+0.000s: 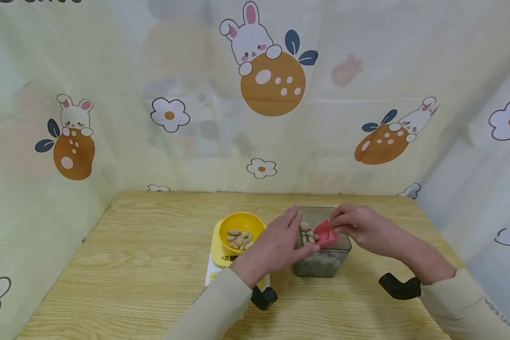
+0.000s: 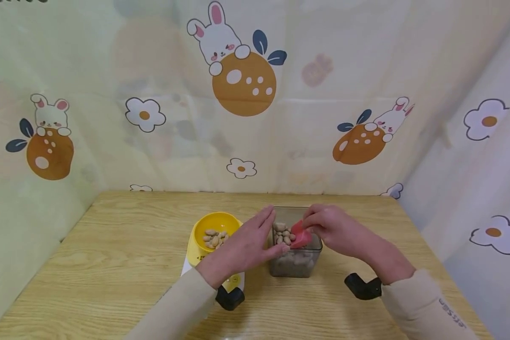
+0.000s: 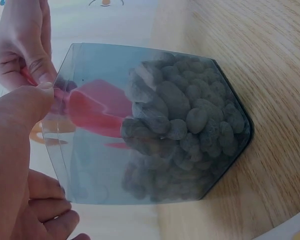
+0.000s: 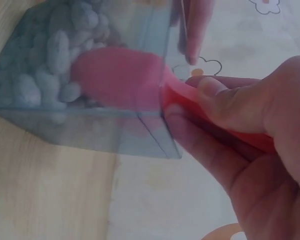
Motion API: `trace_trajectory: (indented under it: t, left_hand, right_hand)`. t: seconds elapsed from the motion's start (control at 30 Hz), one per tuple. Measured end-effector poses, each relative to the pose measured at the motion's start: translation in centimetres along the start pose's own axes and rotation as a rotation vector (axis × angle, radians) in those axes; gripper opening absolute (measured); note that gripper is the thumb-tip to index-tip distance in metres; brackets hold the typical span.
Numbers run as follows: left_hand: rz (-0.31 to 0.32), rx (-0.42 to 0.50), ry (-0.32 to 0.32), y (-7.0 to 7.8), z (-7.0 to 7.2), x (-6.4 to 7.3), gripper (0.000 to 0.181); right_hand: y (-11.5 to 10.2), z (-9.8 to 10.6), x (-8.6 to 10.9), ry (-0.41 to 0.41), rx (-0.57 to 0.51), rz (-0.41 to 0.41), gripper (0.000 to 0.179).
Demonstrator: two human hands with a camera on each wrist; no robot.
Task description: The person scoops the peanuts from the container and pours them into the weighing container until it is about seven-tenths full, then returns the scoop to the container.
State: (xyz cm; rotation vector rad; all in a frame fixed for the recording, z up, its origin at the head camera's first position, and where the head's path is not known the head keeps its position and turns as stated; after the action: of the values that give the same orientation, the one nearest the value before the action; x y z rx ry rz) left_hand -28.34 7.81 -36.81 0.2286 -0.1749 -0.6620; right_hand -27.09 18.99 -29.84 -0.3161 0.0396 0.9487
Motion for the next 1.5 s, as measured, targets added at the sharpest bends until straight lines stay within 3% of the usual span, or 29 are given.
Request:
trace_trajectory:
  t: [0.13, 0.37, 0.7, 0.93, 1.23, 1.5]
  left_hand:
    - [0.0, 0.003, -0.002, 0.0, -0.3, -0.1, 0.092]
    - [-0.011, -0.003, -0.01, 0.2, -0.7, -0.3, 0.093]
    - [0.008, 0.002, -0.019, -0.3, -0.4, 0.0, 0.092]
    - [0.011, 0.023, -0.018, -0.4, -0.7, 0.0, 0.092]
    - [0.018, 0.015, 0.003, -0.6, -0.4, 0.0, 0.091]
    - [-0.001, 0.01, 0.015, -0.2, 0.0, -0.1, 0.089]
  right_hand:
    - [0.7, -0.2, 0.0, -0.041, -0.009, -0.011, 0.017]
    - [2.5, -0.9, 0.3, -0.074, -0.165, -0.114, 0.017]
    - [0.1, -0.8, 0.9, 0.145, 0.033, -0.16, 0.021]
    - [-2.2, -1.0, 1.0, 0.197, 0.164, -0.097, 0.028]
    - [-2.1, -1.4, 1.9, 0.361, 0.18, -0.158, 0.025]
    - [-1.3, -1.3, 2.5, 0.427, 0.124, -0.227, 0.026]
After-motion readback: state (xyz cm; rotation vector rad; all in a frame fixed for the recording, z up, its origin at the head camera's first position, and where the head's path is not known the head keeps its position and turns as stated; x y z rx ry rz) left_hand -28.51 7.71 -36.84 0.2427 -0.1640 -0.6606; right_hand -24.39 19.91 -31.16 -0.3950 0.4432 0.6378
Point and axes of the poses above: each hand's wrist, its own x-axis away from the middle knuckle, its own z-axis out of the back of the hand, y = z × x, the point moved 10 cm from there along -x, towards the middle knuckle, and after that the axes turned 10 degrees about -y, right-handed, at the moved point
